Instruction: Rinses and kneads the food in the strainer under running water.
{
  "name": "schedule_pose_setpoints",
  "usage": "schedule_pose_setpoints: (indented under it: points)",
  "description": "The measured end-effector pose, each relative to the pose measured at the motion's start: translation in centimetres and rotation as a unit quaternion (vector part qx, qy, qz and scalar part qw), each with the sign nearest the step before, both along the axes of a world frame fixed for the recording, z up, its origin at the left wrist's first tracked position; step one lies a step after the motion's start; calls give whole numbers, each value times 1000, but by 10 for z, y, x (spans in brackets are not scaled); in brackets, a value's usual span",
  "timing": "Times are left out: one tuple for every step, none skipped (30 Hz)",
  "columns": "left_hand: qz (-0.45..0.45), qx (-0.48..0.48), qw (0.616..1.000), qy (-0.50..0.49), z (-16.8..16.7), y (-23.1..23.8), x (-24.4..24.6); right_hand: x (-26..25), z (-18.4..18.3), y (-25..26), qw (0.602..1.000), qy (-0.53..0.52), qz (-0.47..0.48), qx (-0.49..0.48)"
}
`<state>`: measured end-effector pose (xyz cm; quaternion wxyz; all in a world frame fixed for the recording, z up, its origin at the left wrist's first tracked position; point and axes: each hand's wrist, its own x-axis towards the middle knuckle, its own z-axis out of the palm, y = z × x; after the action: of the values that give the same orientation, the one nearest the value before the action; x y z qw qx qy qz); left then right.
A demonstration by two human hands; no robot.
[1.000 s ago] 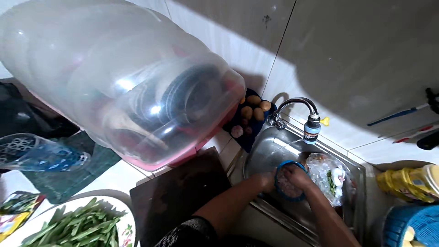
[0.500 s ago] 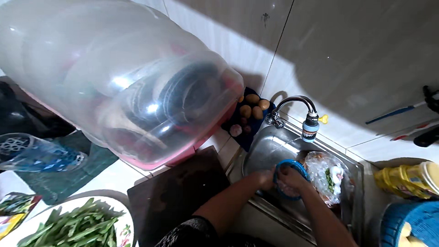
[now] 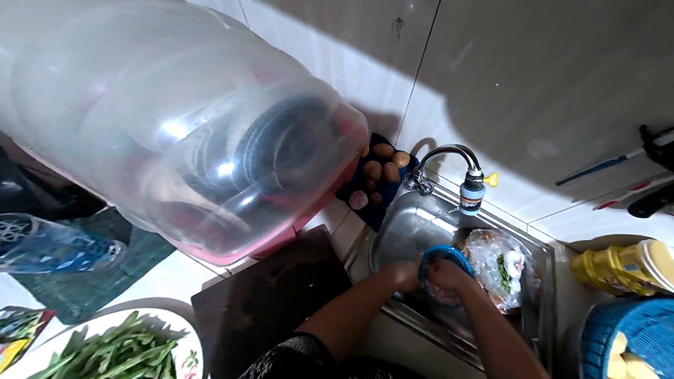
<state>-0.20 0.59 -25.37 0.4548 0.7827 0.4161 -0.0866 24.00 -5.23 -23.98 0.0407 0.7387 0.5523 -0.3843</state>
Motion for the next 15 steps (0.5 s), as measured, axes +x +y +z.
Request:
schedule_pose_setpoints:
  points:
    - [0, -1, 1000, 0, 0, 0, 0, 1, -2, 1, 1000, -2, 8, -2]
    - [1, -1, 1000, -1, 0, 0, 0, 2, -4, 1, 1000, -4, 16, -4]
    - [2, 0, 1000, -2, -1, 0, -1, 1, -5, 2, 1000, -6, 22, -7]
    - [3, -1, 1000, -6, -2, 0, -1, 0, -3, 3, 1000, -8, 26, -14]
    - [2, -2, 1000, -13, -2, -1, 0, -1, 3, 5, 999, -9, 26, -27]
    - [2, -4, 1000, -17, -4, -1, 1, -3, 15, 8, 998, -8, 28, -47]
    - [2, -5, 1000, -19, -6, 0, 2, -6, 31, 12, 997, -9, 33, -65]
    - [2, -6, 1000, -21, -7, 0, 3, -7, 42, 16, 996, -14, 44, -70]
    - [3, -6, 1000, -22, -7, 0, 4, -6, 47, 19, 996, -21, 58, -62]
    - [4, -4, 1000, -23, -5, 0, 5, -3, 49, 21, 996, -28, 74, -44]
    - [7, -4, 1000, -22, -3, -1, 5, 0, 49, 22, 996, -34, 85, -18]
    - [10, -2, 1000, -19, -2, -1, 6, 4, 48, 22, 995, -35, 88, 13]
    - [13, 0, 1000, -17, -1, -2, 6, 8, 49, 20, 995, -36, 84, 41]
    - [13, 0, 1000, -17, 0, -2, 5, 12, 50, 18, 994, -41, 72, 72]
    - [11, 4, 1000, -17, -1, -1, 5, 16, 48, 14, 991, -50, 53, 112]
